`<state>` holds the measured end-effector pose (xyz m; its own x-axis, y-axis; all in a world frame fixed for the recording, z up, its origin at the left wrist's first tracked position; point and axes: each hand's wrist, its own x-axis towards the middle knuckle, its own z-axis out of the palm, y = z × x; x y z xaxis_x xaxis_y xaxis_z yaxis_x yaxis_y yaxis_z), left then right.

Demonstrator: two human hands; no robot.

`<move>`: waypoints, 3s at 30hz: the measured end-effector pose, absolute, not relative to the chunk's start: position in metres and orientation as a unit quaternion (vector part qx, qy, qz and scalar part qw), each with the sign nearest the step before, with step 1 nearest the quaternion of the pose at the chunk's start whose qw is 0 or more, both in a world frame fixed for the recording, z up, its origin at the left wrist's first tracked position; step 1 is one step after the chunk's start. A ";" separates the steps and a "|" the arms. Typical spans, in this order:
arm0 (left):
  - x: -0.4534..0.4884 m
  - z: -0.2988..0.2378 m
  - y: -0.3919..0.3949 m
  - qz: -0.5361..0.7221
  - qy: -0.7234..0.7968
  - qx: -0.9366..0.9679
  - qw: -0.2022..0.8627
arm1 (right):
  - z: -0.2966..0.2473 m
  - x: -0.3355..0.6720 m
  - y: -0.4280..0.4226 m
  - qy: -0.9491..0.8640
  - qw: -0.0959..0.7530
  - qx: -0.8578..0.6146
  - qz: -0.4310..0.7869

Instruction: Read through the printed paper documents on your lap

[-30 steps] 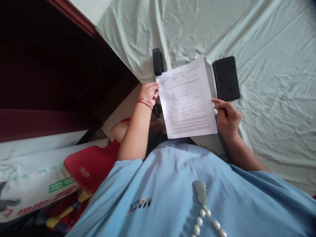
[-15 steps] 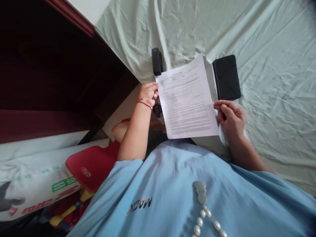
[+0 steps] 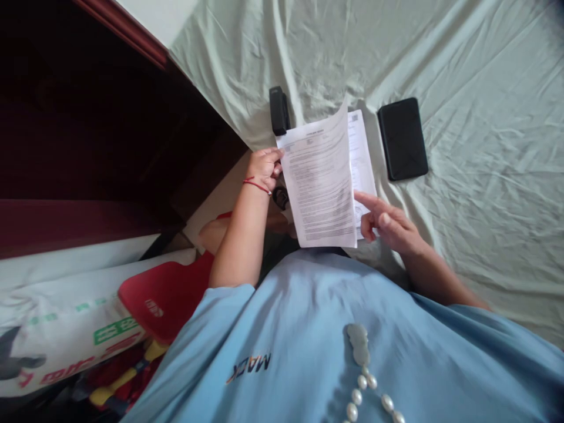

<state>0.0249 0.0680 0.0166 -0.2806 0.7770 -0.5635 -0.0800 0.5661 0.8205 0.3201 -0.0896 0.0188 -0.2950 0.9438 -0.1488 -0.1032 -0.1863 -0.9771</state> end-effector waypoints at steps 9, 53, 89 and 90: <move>0.013 0.003 0.072 0.380 0.686 0.272 0.558 | 0.030 0.311 -0.091 -0.687 0.329 -0.234 0.604; 0.014 -0.004 0.071 0.409 0.683 0.286 0.533 | 0.002 0.309 -0.091 -0.711 0.179 -0.672 0.106; 0.019 0.007 0.069 0.411 0.690 0.256 0.538 | 0.009 0.312 -0.089 -0.684 0.184 -0.698 0.110; 0.019 0.007 0.069 0.411 0.689 0.257 0.539 | 0.010 0.311 -0.089 -0.682 0.182 -0.699 0.111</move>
<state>0.0190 0.0692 0.0067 -0.2882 0.7963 -0.5318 -0.0886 0.5308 0.8429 0.3113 -0.0891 0.0098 0.0438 0.9948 0.0923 0.9139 -0.0026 -0.4058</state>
